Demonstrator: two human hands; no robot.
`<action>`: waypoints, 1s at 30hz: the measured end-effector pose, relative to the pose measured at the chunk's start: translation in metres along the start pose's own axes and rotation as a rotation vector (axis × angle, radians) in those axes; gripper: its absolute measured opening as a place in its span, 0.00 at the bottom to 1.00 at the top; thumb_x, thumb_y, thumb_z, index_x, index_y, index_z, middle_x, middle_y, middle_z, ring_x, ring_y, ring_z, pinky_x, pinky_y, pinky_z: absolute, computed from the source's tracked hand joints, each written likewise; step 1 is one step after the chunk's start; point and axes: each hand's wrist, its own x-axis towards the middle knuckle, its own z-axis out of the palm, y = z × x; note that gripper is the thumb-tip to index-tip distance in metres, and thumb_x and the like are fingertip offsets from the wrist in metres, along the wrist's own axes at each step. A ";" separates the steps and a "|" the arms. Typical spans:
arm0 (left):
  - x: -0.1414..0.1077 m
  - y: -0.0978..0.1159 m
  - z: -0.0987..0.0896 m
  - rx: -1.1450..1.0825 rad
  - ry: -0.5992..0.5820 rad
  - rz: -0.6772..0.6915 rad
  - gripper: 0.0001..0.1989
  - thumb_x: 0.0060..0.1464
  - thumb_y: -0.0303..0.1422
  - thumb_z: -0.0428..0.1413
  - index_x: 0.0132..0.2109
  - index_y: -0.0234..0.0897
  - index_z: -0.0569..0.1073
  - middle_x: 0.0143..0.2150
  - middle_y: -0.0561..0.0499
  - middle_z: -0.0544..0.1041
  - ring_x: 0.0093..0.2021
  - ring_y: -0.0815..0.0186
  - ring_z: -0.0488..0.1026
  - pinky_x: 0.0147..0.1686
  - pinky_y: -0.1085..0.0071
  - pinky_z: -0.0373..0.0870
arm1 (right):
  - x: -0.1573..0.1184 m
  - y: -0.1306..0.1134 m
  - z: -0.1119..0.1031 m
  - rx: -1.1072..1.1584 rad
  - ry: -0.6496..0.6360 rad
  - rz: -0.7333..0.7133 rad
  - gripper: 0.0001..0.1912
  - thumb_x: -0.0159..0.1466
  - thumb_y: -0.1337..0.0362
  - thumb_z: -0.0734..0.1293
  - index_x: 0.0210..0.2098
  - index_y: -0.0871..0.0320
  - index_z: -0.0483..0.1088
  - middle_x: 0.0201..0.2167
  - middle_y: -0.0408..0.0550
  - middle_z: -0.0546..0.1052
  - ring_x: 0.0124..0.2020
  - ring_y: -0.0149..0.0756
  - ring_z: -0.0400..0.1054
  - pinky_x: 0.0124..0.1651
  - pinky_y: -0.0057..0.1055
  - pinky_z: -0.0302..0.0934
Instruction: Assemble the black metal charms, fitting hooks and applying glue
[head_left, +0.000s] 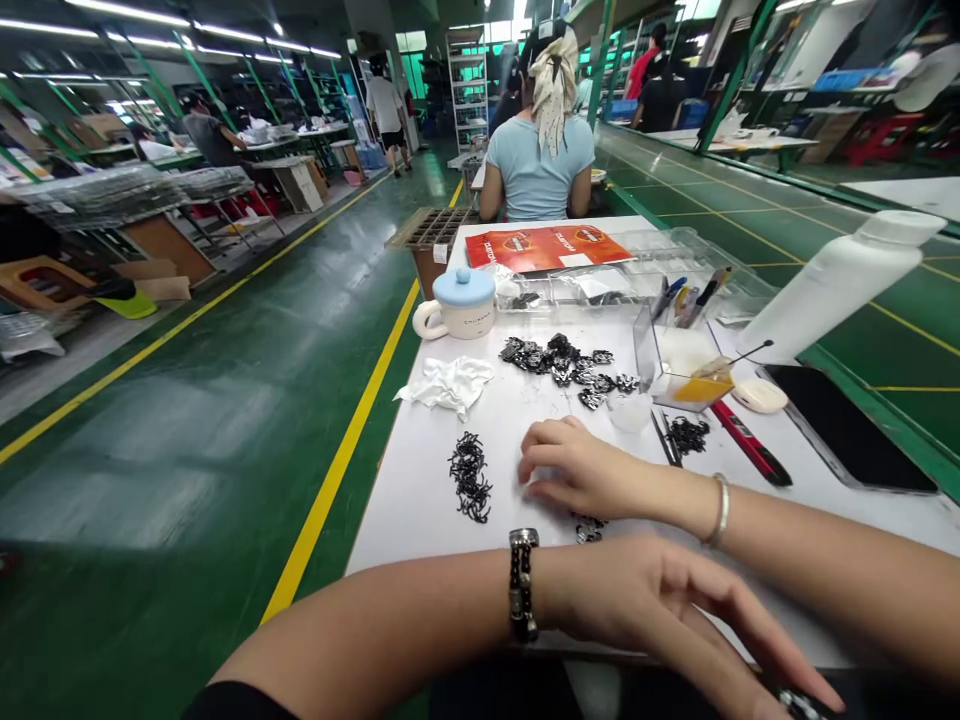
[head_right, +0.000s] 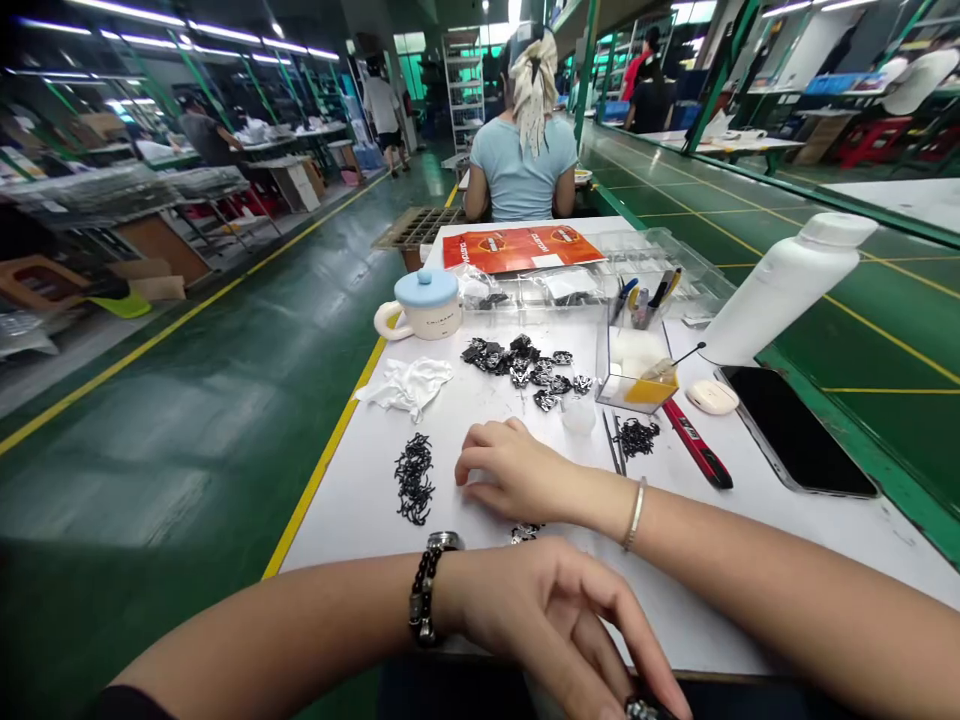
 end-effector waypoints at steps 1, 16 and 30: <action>0.001 -0.001 -0.001 0.004 -0.003 0.007 0.17 0.40 0.27 0.64 0.41 0.33 0.73 0.35 0.54 0.75 0.57 0.52 0.66 0.53 0.67 0.64 | 0.010 -0.002 0.004 -0.010 -0.015 -0.007 0.05 0.60 0.67 0.65 0.36 0.56 0.71 0.39 0.48 0.69 0.42 0.36 0.63 0.49 0.39 0.53; 0.000 0.014 0.002 -0.002 -0.040 0.008 0.12 0.52 0.25 0.47 0.34 0.33 0.75 0.28 0.55 0.76 0.44 0.61 0.76 0.48 0.68 0.63 | 0.035 -0.006 0.014 -0.092 -0.158 0.006 0.05 0.61 0.69 0.61 0.30 0.61 0.67 0.33 0.49 0.69 0.36 0.34 0.60 0.46 0.40 0.50; -0.005 0.018 -0.010 -0.032 -0.068 0.095 0.14 0.44 0.18 0.57 0.40 0.34 0.75 0.36 0.54 0.77 0.39 0.64 0.78 0.49 0.65 0.66 | 0.037 -0.011 0.019 0.181 -0.033 0.022 0.06 0.57 0.74 0.60 0.33 0.62 0.66 0.27 0.42 0.70 0.27 0.26 0.60 0.32 0.25 0.57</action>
